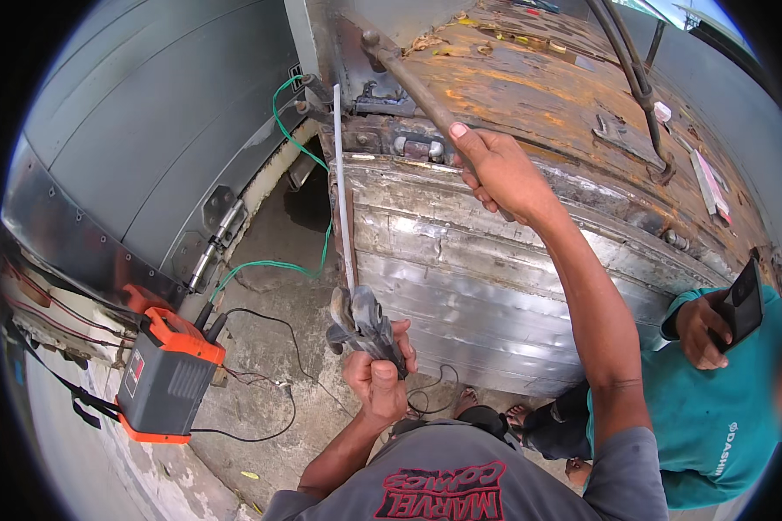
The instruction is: The person welds a metal sheet attached to a vehicle frame using a welding torch, then uses a hammer to tap the weld area. The person repeats the welding and hammering process on the same section.
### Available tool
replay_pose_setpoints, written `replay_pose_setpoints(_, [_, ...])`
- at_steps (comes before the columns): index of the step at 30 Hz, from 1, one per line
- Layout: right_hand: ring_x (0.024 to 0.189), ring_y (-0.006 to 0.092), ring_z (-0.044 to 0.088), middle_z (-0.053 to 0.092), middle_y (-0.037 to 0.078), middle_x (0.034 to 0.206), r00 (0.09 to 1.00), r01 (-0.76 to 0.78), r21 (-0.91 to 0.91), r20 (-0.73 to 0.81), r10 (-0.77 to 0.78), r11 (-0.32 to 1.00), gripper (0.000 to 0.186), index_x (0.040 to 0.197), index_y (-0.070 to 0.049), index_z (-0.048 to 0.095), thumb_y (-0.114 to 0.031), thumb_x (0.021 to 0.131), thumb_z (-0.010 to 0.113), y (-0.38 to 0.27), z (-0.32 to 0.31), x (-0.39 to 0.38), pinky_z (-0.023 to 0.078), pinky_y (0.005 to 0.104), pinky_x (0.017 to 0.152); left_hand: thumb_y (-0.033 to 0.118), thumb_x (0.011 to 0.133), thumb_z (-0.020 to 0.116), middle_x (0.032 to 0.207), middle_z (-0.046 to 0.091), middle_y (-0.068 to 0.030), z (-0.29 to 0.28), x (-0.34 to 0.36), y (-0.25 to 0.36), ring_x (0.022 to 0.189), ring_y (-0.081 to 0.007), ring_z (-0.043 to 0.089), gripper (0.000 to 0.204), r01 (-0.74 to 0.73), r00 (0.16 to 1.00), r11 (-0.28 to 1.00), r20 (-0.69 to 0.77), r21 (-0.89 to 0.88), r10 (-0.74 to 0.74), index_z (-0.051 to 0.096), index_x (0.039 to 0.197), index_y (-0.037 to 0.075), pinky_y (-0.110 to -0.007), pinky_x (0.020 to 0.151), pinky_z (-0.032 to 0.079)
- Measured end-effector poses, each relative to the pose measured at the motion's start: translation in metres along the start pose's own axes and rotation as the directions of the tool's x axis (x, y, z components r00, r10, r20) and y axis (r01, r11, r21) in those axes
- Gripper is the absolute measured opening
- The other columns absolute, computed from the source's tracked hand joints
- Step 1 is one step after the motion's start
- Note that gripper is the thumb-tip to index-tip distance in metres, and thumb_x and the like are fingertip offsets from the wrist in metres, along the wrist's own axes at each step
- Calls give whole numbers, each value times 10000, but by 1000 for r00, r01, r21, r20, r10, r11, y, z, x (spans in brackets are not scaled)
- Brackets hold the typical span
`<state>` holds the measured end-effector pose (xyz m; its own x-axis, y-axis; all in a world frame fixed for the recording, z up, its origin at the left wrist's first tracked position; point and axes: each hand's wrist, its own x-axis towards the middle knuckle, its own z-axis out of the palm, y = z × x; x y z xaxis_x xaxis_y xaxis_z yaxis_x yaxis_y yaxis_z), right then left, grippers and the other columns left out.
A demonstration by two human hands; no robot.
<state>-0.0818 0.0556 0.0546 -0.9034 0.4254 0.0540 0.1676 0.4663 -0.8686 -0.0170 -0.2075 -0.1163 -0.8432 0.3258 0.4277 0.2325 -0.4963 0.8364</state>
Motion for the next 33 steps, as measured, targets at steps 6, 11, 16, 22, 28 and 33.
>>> replay_pose_setpoints(6, [491, 102, 428, 459, -20, 645, 994, -110, 142, 4, 111, 984, 613, 978, -38, 568, -611, 1117, 402, 34, 8, 16, 407, 323, 444, 647, 1014, 627, 888, 590, -91, -15, -9, 6, 678, -154, 583, 799, -12, 999, 1000, -40, -22, 11, 609, 1300, -99, -292, 587, 478])
replay_pose_setpoints(11, [505, 104, 418, 462, -4, 671, 976, -215, 292, 81, 200, 932, 530, 1003, -27, 548, -526, 1137, 431, 20, 6, 31, 381, 308, 437, 632, 1029, 613, 891, 584, -88, -24, -15, 6, 671, -149, 579, 772, 2, 1000, 999, -17, 40, -2, 613, 1295, -93, -295, 592, 481])
replay_pose_setpoints(16, [487, 121, 416, 461, -1, 682, 996, 2, 289, -89, 24, 957, 479, 976, -44, 531, -480, 1146, 427, 39, 25, 20, 388, 330, 425, 636, 1034, 599, 890, 585, -84, -20, -14, 5, 666, -141, 580, 775, 11, 1000, 998, -8, 56, -10, 616, 1296, -94, -288, 590, 481])
replay_pose_setpoints(22, [478, 151, 481, 483, 22, 670, 995, -47, 135, -79, 58, 990, 522, 976, -10, 547, -476, 1156, 394, 33, -9, 40, 439, 362, 457, 643, 1030, 602, 895, 601, -89, -3, -8, 1, 663, -140, 593, 781, 22, 999, 997, -28, 79, -20, 626, 1289, -94, -281, 585, 479])
replay_pose_setpoints(28, [480, 203, 541, 520, 48, 638, 984, -137, -75, 106, 144, 988, 541, 991, -2, 568, -487, 1145, 383, 44, -18, 58, 469, 442, 500, 664, 1015, 610, 886, 604, -88, 25, -1, -6, 663, -144, 593, 806, 26, 999, 994, -24, 104, -24, 629, 1288, -94, -292, 585, 480])
replay_pose_setpoints(33, [496, 210, 560, 563, 71, 678, 1000, 3, -70, -22, -5, 998, 580, 1026, 22, 621, -501, 1135, 394, 34, -5, 37, 490, 440, 541, 658, 1021, 603, 886, 603, -88, 32, -6, -13, 655, -143, 585, 801, 8, 996, 992, -89, 125, 4, 628, 1290, -96, -289, 583, 477])
